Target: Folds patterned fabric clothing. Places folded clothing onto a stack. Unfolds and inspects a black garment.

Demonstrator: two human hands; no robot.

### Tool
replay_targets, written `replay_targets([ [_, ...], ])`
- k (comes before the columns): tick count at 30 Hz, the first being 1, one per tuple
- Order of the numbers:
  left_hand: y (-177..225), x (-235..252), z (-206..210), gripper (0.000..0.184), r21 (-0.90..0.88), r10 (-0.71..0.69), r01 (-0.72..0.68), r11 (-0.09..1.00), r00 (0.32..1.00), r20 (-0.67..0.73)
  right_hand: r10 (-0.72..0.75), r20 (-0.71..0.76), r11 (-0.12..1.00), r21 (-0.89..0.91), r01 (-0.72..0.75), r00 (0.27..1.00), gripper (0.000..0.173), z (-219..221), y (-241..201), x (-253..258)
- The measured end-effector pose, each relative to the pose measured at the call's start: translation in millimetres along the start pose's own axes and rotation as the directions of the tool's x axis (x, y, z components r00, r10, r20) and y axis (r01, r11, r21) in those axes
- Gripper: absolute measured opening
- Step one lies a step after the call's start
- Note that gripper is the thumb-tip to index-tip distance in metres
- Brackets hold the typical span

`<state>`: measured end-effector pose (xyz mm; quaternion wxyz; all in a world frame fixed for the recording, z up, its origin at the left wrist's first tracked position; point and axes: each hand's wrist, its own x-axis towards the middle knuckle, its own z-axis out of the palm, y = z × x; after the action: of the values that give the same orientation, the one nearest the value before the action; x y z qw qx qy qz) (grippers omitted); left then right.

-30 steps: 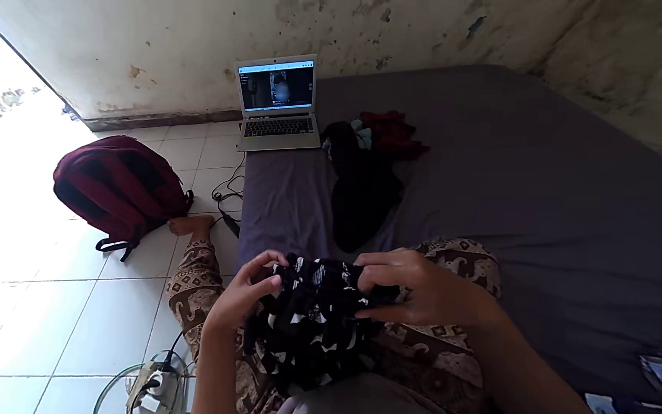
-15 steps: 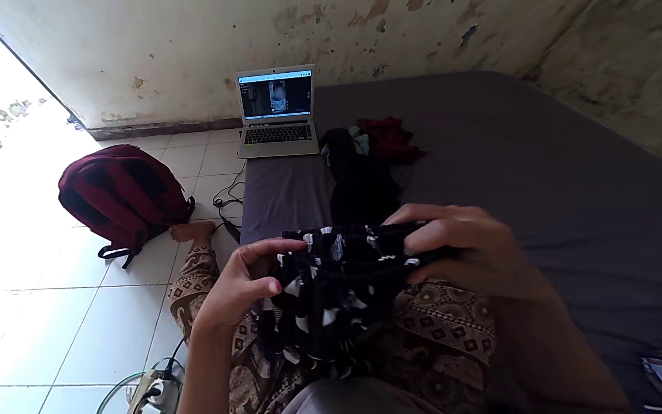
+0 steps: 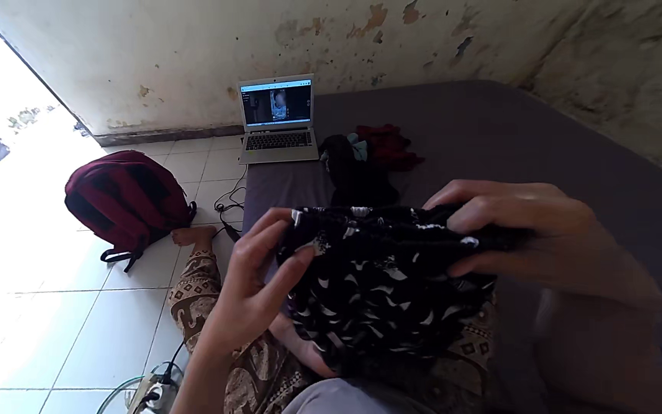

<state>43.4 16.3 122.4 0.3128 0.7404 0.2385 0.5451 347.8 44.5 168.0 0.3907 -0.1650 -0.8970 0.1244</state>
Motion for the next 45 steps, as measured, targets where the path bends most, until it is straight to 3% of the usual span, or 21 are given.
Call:
replay_targets([
  [4,14.1,11.2,-6.3,0.022,0.192,0.090,-0.081,0.978,0.995,-0.039,0.043,0.202,0.967,-0.254,0.010,0.978,0.045,-6.0,-8.7,-3.6],
  [8,11.5,15.9,-0.4,0.024,0.430,0.210,-0.143,0.891,0.971,-0.112,0.075,0.090,0.914,-0.405,-0.033,0.993,0.051,-7.9,-20.2,0.3],
  [12,4.1,12.5,-4.4,0.019,0.470,0.196,-0.108,0.876,0.970,-0.142,0.012,0.136,0.963,-0.268,0.025,0.991,0.044,14.6,-9.2,4.6],
  [18,-0.3,7.3,-6.2,0.024,0.373,0.137,-0.084,0.924,0.984,-0.117,0.015,-0.138,0.999,0.040,-0.009,0.990,0.030,26.8,-2.2,4.2],
  [21,-4.8,6.7,5.4,0.043,0.394,0.130,-0.061,0.917,0.980,-0.149,0.031,-0.222,0.997,0.080,-0.013,0.975,0.032,32.8,-3.5,3.4],
  [27,-14.6,6.3,24.1,0.036,0.438,0.235,-0.128,0.890,0.951,-0.201,0.044,-0.292,0.997,0.068,-0.026,0.955,0.045,37.6,-5.3,-1.4],
  [31,-8.0,5.9,24.9,0.027,0.388,0.244,-0.140,0.911,0.941,-0.234,0.039,-0.311,0.997,0.072,-0.017,0.950,0.032,40.3,-7.5,-6.8],
  [34,0.8,4.8,25.5,0.025,0.433,0.263,-0.142,0.890,0.935,-0.235,0.179,-0.220,0.981,0.115,-0.157,0.959,0.022,33.2,-12.8,-10.6],
  [37,10.3,3.0,29.4,0.032,0.480,0.241,-0.126,0.868,0.952,-0.186,0.267,-0.018,0.959,-0.092,-0.268,0.964,0.047,22.6,-16.7,-14.5],
  [39,14.5,4.2,33.8,0.030,0.506,0.245,-0.144,0.850,0.959,-0.138,0.226,0.047,0.940,-0.271,-0.205,0.973,0.050,27.2,-18.1,-14.2],
  [41,17.5,5.3,37.6,0.027,0.505,0.261,-0.179,0.845,0.960,-0.097,0.206,0.106,0.941,-0.295,-0.168,0.973,0.053,36.7,-20.4,-13.1],
  [43,18.5,5.7,41.0,0.025,0.492,0.281,-0.210,0.845,0.957,-0.074,0.210,0.063,0.951,-0.245,-0.189,0.976,0.057,50.7,-20.1,-13.7],
  [45,19.0,5.3,42.2,0.025,0.485,0.295,-0.231,0.843,0.954,-0.057,0.221,-0.073,0.943,-0.239,-0.232,0.973,0.073,65.0,-17.6,-14.5],
])
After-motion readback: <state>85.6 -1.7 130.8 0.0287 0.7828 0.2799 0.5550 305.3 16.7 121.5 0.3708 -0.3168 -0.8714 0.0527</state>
